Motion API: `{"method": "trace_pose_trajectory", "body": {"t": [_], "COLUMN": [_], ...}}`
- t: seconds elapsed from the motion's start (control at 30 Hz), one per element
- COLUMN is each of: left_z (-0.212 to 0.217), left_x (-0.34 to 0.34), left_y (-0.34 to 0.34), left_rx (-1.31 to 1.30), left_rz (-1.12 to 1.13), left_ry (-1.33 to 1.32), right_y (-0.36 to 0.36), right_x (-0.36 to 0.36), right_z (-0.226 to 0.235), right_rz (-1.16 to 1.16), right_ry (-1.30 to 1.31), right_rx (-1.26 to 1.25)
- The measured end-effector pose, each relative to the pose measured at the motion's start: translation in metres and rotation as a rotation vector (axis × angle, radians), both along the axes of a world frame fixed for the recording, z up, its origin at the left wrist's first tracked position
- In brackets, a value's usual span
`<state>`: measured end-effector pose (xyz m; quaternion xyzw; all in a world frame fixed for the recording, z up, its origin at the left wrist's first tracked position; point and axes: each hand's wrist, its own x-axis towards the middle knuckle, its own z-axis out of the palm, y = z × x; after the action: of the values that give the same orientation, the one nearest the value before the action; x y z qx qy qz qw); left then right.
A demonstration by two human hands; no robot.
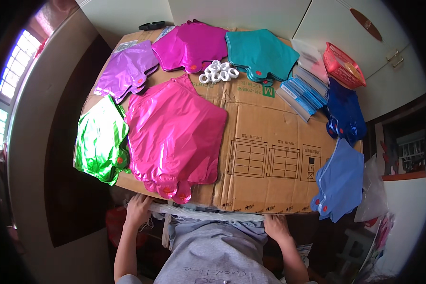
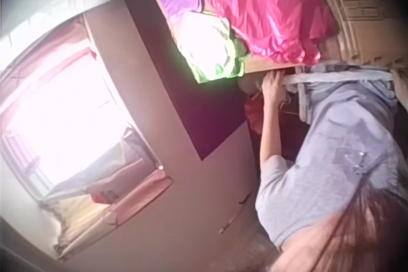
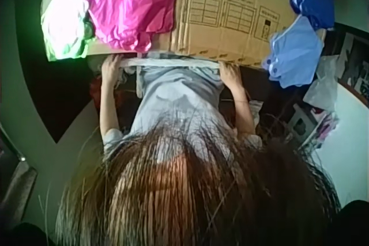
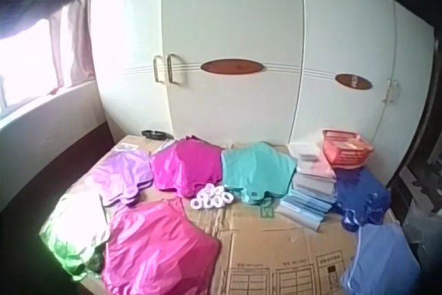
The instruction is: Organizing and packaging colorful plastic sheets and white snowflake-like decorations by attaching strings and placing them in piles.
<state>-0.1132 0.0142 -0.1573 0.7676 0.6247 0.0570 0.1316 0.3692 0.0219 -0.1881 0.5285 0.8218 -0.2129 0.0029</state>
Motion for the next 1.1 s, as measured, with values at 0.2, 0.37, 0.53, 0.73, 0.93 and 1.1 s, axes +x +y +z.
{"method": "trace_pose_trajectory", "body": {"t": [0.2,0.37,0.53,0.73,0.93,1.1], "left_z": [0.021,0.019,-0.001,-0.003,0.152,0.233], "left_x": [0.016,0.087,0.158,0.174,0.155,0.151], "left_y": [0.007,0.020,0.025,0.028,0.057,0.091], "left_rx": [-0.019,-0.019,-0.065,-0.158,-0.315,-0.387], "left_rz": [0.020,-0.120,-0.272,-0.317,-0.554,-0.974], "left_ry": [0.016,-0.212,-0.347,-0.376,-1.519,-2.257], "right_y": [0.007,0.006,0.012,0.014,0.012,0.015], "right_x": [-0.008,-0.050,-0.101,-0.108,-0.116,-0.143], "right_z": [0.028,0.032,0.017,0.026,0.044,0.065], "right_rz": [0.003,0.076,0.136,0.009,-0.031,0.079], "right_ry": [0.035,0.283,0.349,0.536,0.783,0.972], "right_rx": [0.175,0.232,0.241,0.172,-0.029,0.023]}}
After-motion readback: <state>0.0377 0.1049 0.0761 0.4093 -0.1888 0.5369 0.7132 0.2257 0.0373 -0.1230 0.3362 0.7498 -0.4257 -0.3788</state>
